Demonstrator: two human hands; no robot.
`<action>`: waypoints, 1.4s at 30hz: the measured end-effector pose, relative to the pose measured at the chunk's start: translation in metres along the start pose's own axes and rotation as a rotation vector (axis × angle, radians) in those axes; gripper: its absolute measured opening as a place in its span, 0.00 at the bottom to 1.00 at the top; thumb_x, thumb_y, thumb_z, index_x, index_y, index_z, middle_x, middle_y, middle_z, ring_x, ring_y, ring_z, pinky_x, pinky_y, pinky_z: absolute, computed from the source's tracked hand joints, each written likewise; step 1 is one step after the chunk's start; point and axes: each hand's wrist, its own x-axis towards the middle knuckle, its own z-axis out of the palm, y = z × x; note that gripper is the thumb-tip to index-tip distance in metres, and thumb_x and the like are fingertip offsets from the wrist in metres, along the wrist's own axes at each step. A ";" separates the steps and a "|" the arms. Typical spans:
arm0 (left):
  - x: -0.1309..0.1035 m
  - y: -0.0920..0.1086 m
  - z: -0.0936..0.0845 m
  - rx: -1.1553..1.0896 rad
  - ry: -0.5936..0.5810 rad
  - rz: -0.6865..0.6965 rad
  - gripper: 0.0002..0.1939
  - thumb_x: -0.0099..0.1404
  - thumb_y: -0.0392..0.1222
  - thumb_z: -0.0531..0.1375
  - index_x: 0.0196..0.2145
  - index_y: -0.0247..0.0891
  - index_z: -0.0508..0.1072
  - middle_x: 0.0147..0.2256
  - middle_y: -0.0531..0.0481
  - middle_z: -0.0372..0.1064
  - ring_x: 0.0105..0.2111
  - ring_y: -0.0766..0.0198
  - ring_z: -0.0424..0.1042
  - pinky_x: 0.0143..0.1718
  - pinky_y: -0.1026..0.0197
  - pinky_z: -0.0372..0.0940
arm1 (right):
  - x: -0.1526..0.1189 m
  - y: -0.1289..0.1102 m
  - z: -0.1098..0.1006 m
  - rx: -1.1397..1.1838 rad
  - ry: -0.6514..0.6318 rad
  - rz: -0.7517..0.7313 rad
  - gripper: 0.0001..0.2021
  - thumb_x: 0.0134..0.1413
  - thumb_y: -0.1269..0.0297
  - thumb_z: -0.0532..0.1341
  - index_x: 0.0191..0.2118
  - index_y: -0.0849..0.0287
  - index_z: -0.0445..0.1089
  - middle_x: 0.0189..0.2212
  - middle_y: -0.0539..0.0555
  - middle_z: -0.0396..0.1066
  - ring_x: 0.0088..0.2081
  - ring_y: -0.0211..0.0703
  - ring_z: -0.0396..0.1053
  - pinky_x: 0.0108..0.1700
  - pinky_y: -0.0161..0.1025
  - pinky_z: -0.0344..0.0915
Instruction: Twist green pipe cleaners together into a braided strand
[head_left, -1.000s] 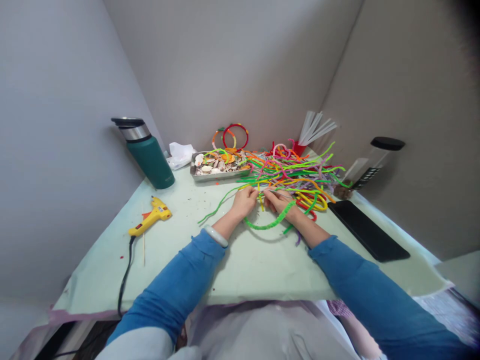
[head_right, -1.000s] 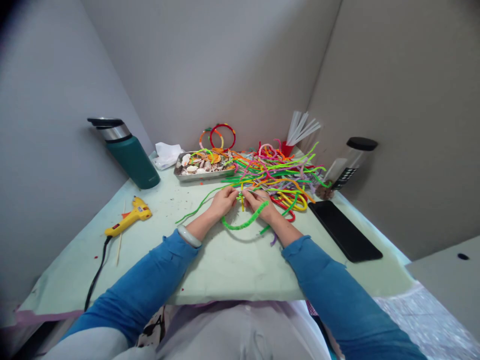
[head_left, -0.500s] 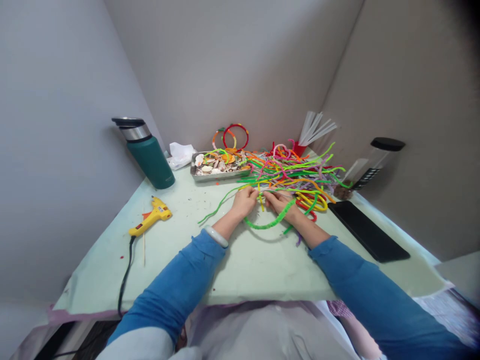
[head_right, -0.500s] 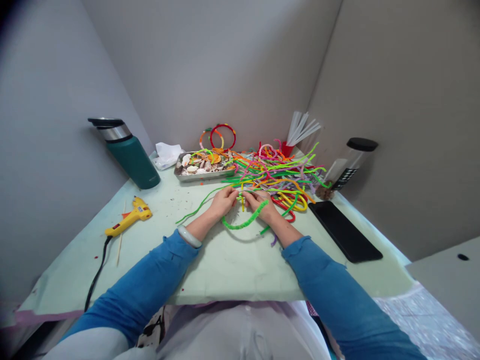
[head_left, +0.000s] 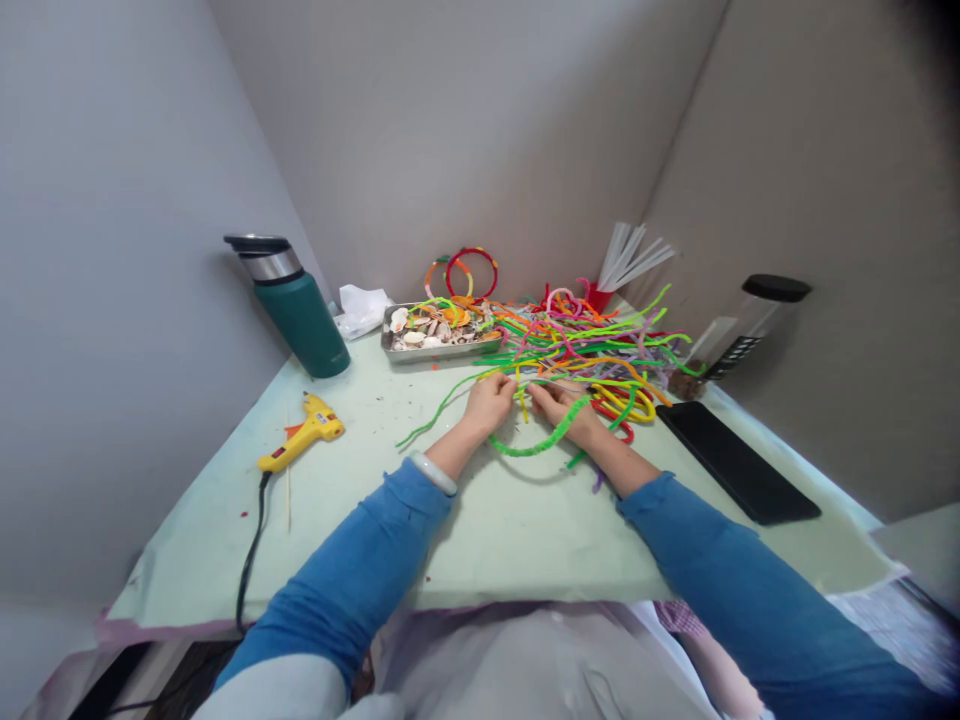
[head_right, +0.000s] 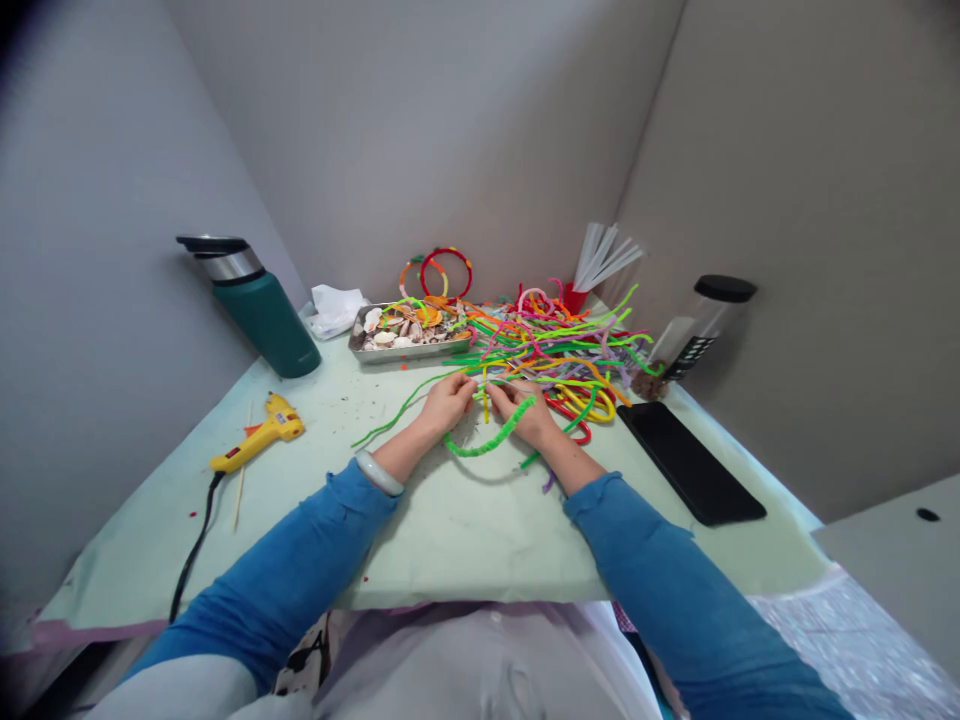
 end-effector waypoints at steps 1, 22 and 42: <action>0.000 0.000 0.000 0.001 0.002 -0.002 0.12 0.60 0.43 0.51 0.26 0.35 0.69 0.21 0.52 0.65 0.25 0.68 0.62 0.28 0.66 0.55 | 0.000 -0.001 0.000 -0.020 0.013 -0.011 0.18 0.50 0.53 0.54 0.16 0.59 0.61 0.15 0.50 0.62 0.20 0.36 0.58 0.25 0.34 0.56; -0.001 0.001 -0.001 -0.012 0.022 -0.019 0.11 0.59 0.42 0.51 0.26 0.35 0.69 0.21 0.52 0.65 0.25 0.68 0.62 0.28 0.66 0.55 | 0.000 0.000 -0.001 -0.091 0.035 -0.029 0.22 0.54 0.52 0.50 0.14 0.58 0.61 0.14 0.51 0.62 0.21 0.38 0.61 0.28 0.35 0.59; 0.000 -0.005 0.001 0.013 0.012 0.030 0.12 0.59 0.44 0.50 0.25 0.36 0.67 0.20 0.53 0.64 0.23 0.69 0.61 0.26 0.66 0.53 | 0.001 0.000 -0.002 -0.111 0.009 -0.014 0.21 0.52 0.52 0.51 0.15 0.58 0.61 0.14 0.51 0.63 0.21 0.39 0.61 0.27 0.35 0.58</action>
